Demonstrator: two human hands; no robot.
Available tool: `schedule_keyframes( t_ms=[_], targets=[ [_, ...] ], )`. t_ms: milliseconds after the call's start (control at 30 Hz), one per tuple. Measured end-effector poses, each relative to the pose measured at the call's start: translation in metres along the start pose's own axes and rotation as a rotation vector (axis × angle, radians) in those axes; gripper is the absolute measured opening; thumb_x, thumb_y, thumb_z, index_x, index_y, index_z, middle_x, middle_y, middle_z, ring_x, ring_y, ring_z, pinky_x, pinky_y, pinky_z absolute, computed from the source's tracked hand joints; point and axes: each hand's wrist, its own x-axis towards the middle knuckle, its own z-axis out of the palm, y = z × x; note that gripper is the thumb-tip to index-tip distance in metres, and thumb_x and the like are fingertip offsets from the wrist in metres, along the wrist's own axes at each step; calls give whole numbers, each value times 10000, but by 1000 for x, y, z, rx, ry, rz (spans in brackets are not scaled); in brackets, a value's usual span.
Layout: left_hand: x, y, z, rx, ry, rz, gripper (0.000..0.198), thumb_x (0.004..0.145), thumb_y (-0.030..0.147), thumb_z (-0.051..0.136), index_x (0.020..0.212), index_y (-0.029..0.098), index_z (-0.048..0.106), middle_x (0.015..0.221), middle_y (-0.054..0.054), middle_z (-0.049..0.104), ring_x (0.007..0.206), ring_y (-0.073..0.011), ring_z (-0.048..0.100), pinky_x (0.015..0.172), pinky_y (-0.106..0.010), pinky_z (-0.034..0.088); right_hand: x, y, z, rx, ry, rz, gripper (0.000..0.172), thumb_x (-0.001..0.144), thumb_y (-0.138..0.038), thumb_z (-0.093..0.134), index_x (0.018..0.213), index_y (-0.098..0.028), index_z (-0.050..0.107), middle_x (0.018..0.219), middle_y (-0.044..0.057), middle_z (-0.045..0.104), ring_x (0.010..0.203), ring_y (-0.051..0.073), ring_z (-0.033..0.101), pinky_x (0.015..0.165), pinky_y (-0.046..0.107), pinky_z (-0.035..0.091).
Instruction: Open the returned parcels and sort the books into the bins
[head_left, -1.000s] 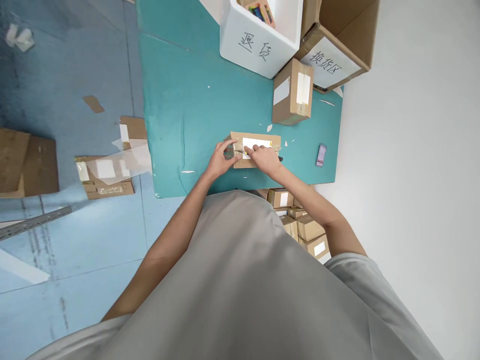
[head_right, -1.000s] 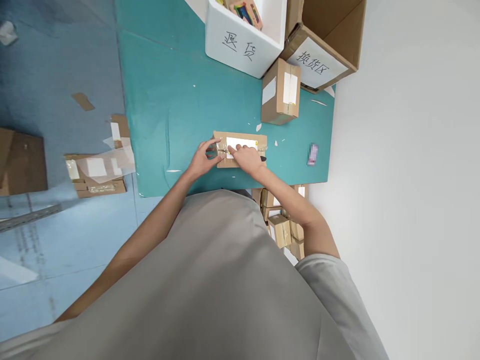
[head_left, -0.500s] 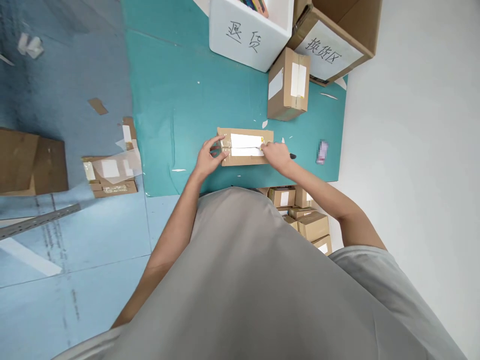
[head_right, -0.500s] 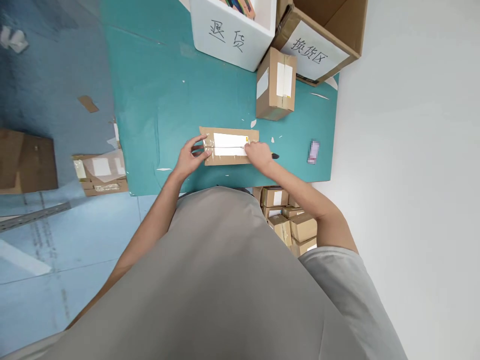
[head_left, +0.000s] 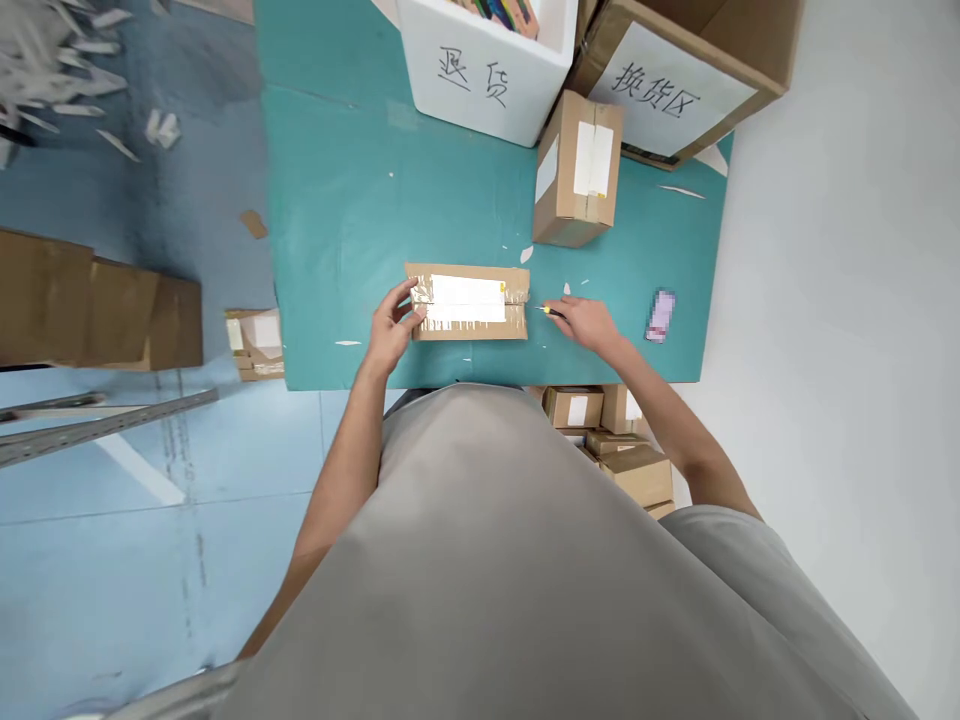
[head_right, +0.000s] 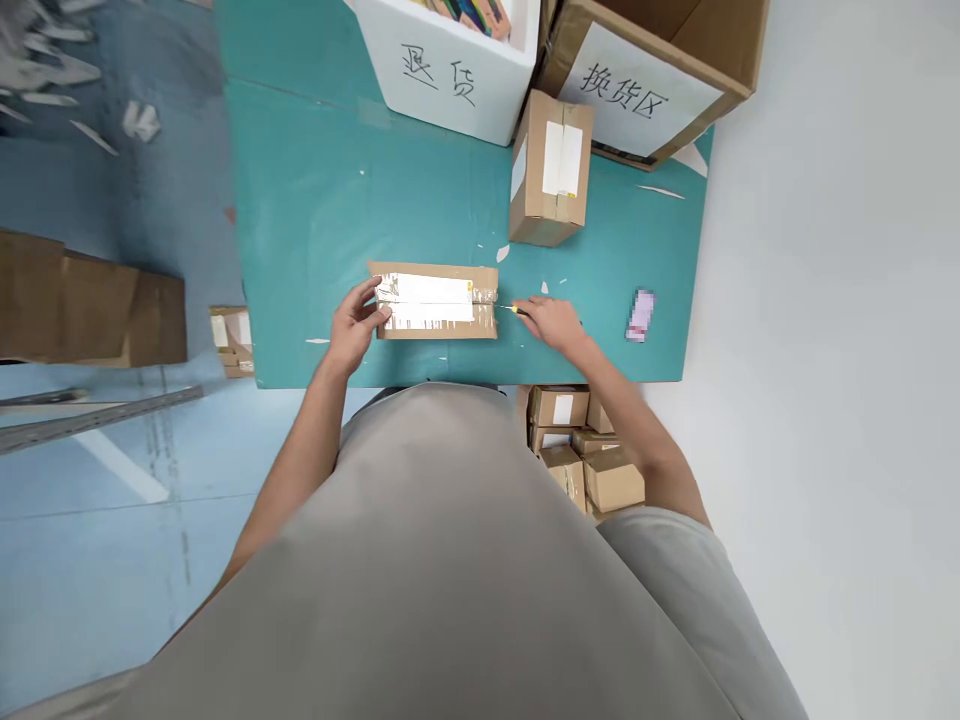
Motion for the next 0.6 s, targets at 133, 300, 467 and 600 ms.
schedule_keyframes(
  t_ms=[133, 300, 467, 600],
  targets=[
    [-7, -3, -17, 25, 98, -27, 887, 817, 776, 880, 1536, 287, 704, 1646, -154, 671, 1519, -379, 647, 1297, -573, 513, 6, 22, 51, 499, 237, 263, 403, 1113, -511, 607, 973, -177, 784, 872, 85, 787, 847, 249, 717, 751, 300, 471],
    [-16, -8, -37, 116, 235, -30, 907, 830, 831, 837, 1523, 256, 727, 1660, -171, 660, 1528, -367, 641, 1322, -536, 488, 39, -29, 106, 1206, 137, 503, 510, 940, -672, 829, 765, -237, 628, 582, -23, 621, 602, 172, 632, 629, 262, 495],
    [-18, -14, -54, 271, 357, -38, 798, 908, 742, 757, 1484, 190, 748, 1587, -218, 701, 1420, -353, 703, 1247, -517, 552, 51, -85, 101, 1503, 139, 483, 548, 871, -676, 908, 745, -254, 582, 598, -46, 600, 566, 142, 609, 569, 250, 500],
    [-13, -20, -44, 333, 305, -55, 688, 944, 589, 727, 1496, 179, 723, 1512, -213, 742, 1318, -322, 736, 1164, -481, 598, 29, -84, 78, 1406, 262, 434, 506, 899, -653, 867, 732, -244, 620, 585, -36, 604, 553, 146, 592, 572, 261, 487]
  ],
)
